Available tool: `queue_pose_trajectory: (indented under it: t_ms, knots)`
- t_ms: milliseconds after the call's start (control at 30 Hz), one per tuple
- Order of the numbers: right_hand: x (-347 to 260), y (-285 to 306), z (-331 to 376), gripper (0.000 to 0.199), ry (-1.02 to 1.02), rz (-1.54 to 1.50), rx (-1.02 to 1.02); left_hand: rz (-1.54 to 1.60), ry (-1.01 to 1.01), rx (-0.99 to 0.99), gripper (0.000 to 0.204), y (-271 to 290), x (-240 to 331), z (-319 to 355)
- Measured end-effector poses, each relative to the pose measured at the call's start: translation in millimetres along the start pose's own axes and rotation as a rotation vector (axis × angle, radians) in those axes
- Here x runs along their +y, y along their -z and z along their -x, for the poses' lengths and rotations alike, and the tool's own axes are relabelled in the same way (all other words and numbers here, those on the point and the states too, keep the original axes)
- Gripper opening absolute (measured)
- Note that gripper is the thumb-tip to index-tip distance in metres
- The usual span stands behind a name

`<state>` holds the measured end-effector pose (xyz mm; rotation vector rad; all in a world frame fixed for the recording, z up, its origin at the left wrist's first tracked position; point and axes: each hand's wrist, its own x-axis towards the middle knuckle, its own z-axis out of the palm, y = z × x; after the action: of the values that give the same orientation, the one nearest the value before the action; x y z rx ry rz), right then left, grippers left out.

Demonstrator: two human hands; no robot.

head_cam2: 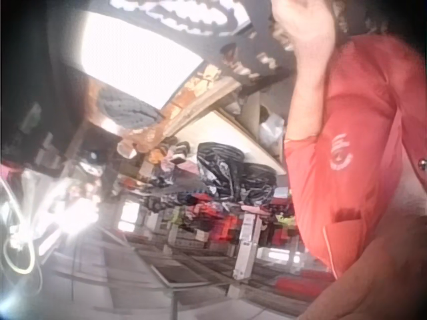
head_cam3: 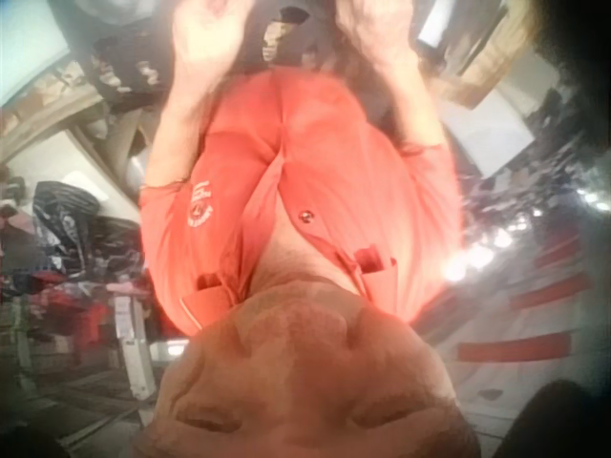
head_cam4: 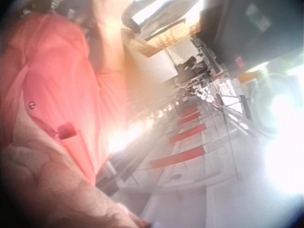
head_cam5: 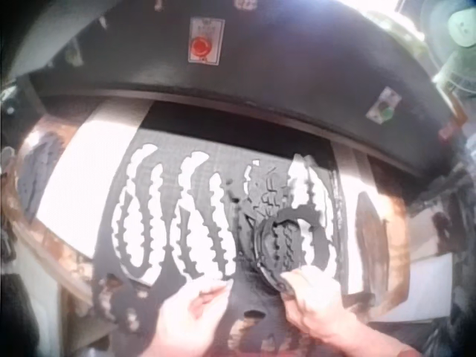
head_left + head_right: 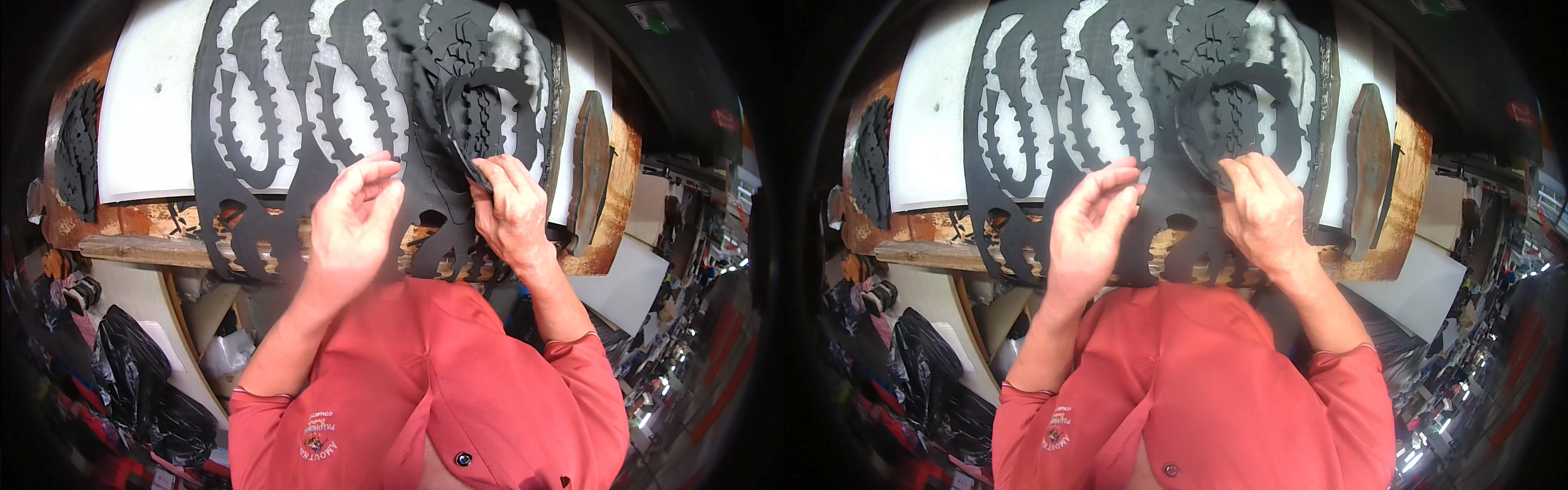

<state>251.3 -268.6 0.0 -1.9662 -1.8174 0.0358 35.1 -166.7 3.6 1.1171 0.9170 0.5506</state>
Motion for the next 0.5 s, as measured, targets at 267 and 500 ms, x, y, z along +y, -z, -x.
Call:
queue_pose_trajectory:
  t_ms: [267, 500]
  knots:
    - [-2.7, -1.4, -3.6, 0.038, 0.065, -0.013, -0.022, 0.025, 0.142, -0.286, 0.025, -11.5, -1.3, -35.0]
    - [-2.8, 0.3, -8.7, 0.024, 0.051, -0.091, -0.025, 0.002, 0.112, -0.258, 0.024, -16.7, 1.8, -36.2]
